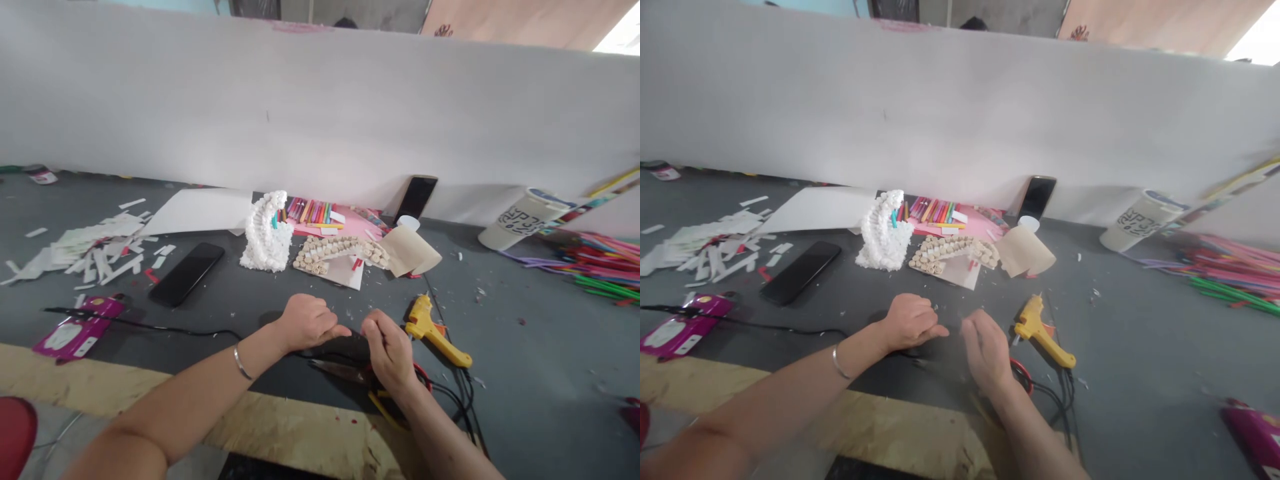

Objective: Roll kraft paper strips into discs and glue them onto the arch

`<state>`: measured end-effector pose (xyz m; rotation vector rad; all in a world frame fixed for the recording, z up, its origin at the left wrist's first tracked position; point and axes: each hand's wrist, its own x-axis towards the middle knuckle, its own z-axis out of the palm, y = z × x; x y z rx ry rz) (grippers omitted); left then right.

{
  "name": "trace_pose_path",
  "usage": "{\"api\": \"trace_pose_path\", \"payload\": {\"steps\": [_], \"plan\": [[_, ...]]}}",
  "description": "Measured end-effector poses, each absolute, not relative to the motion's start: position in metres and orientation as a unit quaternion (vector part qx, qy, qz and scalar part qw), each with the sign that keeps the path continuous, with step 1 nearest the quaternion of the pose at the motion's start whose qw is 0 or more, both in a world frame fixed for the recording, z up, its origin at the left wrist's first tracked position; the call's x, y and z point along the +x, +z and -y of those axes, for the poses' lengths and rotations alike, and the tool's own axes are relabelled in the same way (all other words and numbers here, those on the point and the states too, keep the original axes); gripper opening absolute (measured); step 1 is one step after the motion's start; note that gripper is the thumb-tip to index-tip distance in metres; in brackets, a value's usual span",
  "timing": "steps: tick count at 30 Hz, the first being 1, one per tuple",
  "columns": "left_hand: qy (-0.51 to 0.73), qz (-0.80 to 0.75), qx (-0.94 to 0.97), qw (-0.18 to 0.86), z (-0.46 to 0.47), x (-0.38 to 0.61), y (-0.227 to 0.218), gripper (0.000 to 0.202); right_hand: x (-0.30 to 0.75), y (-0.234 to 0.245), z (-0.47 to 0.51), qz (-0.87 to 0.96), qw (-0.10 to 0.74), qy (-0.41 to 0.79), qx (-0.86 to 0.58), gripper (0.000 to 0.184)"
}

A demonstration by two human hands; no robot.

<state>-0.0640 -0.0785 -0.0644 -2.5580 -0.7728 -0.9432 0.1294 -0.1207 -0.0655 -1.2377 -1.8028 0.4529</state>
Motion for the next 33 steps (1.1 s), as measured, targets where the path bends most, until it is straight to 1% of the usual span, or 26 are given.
{"api": "trace_pose_path", "payload": {"steps": [3, 7, 9, 11, 15, 17, 21, 23, 25, 30, 33], "plan": [[-0.323, 0.288, -0.891, 0.135, 0.079, -0.061, -0.061, 0.046, 0.132, -0.068, 0.119, 0.711, 0.453, 0.175, -0.508, 0.033], [-0.315, 0.285, -0.902, 0.082, 0.079, -0.056, -0.058, 0.035, 0.133, -0.074, 0.114, 0.677, 0.513, 0.169, -0.501, 0.009], [-0.322, 0.264, -0.905, 0.083, 0.078, -0.055, -0.06, 0.03, 0.133, -0.077, 0.113, 0.662, 0.53, 0.175, -0.501, 0.012], [-0.332, 0.253, -0.903, 0.102, 0.075, -0.057, -0.063, 0.029, 0.133, -0.078, 0.113, 0.657, 0.533, 0.18, -0.502, 0.011], [-0.334, 0.255, -0.898, 0.132, 0.07, -0.063, -0.066, 0.039, 0.132, -0.076, 0.116, 0.657, 0.537, 0.169, -0.501, 0.009], [-0.318, 0.278, -0.897, 0.134, 0.07, -0.065, -0.064, 0.04, 0.131, -0.076, 0.116, 0.659, 0.539, 0.161, -0.5, 0.008], [-0.308, 0.329, -0.887, 0.099, 0.072, -0.062, -0.059, 0.027, 0.13, -0.075, 0.114, 0.657, 0.552, 0.14, -0.494, 0.01], [-0.308, 0.318, -0.893, 0.082, 0.073, -0.061, -0.059, 0.022, 0.131, -0.076, 0.113, 0.654, 0.557, 0.135, -0.494, 0.011], [-0.301, 0.298, -0.902, 0.086, 0.073, -0.062, -0.06, 0.02, 0.131, -0.077, 0.111, 0.654, 0.553, 0.147, -0.494, 0.011], [-0.321, 0.267, -0.9, 0.125, 0.069, -0.065, -0.061, 0.035, 0.13, -0.078, 0.111, 0.653, 0.545, 0.184, -0.492, 0.012], [-0.317, 0.31, -0.889, 0.118, 0.068, -0.063, -0.059, 0.032, 0.129, -0.075, 0.11, 0.651, 0.538, 0.182, -0.503, 0.012]]}}
